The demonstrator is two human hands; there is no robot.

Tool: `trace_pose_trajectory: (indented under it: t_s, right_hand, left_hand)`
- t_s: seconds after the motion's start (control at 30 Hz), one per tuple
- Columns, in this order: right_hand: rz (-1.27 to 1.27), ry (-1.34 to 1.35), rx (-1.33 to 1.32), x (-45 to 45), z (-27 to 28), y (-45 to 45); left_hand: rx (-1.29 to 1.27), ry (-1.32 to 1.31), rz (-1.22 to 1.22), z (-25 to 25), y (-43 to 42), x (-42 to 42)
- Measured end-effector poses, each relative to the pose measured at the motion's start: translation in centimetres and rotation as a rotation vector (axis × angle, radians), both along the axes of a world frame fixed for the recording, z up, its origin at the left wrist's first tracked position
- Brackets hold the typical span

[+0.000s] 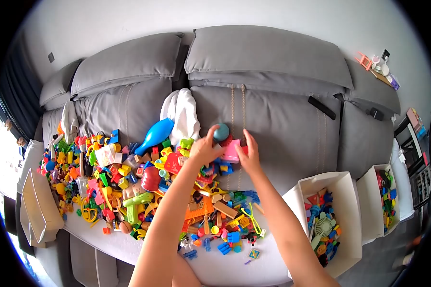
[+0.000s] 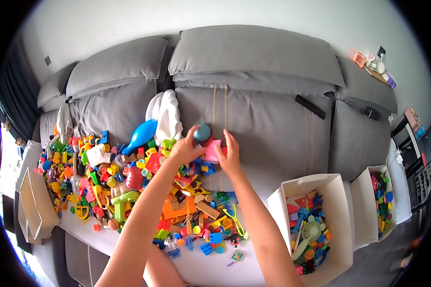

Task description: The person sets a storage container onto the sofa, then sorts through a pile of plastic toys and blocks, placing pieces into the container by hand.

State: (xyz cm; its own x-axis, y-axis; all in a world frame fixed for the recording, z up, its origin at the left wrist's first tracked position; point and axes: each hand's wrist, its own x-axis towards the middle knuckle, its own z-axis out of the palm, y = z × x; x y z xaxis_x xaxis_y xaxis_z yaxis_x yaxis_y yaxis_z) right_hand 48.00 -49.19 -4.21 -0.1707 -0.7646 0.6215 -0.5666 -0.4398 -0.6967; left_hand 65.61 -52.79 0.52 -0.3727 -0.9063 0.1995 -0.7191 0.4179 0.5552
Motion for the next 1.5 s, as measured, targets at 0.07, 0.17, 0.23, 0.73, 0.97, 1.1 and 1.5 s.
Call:
trace_pose_trajectory:
  t_s: [0.07,0.17,0.23,0.73,0.97,1.1,1.5]
  right_hand:
    - [-0.002,0.108,-0.028,1.1,-0.2,0.2]
    - [0.081,0.203,0.004,0.8,-0.2,1.6]
    - [0.103,0.317,0.041,0.5,-0.6,3.4]
    - [0.243,-0.049,0.248,2.3,-0.7,5.6]
    - [0.305,0.267,0.304,3.0,-1.5,2.8]
    - [0.409,0.323,0.415,3.2,-3.1,6.6]
    - [-0.105,0.148,0.727,-0.9,-4.5,20.7]
  left_hand:
    - [0.021,0.051,-0.071,0.0,2.7,-0.4]
    - [0.007,-0.046,-0.114,-1.9,6.4,-1.5]
    - [0.005,0.076,-0.098,-3.3,9.2,-2.2]
    - [-0.294,-0.146,0.205,-2.4,3.5,0.7]
    - [-0.174,-0.379,0.104,-4.3,3.9,-0.6]
    - [-0.186,-0.495,0.018,-5.7,8.1,-0.3]
    - [-0.171,0.144,0.03,-8.7,20.5,-1.7]
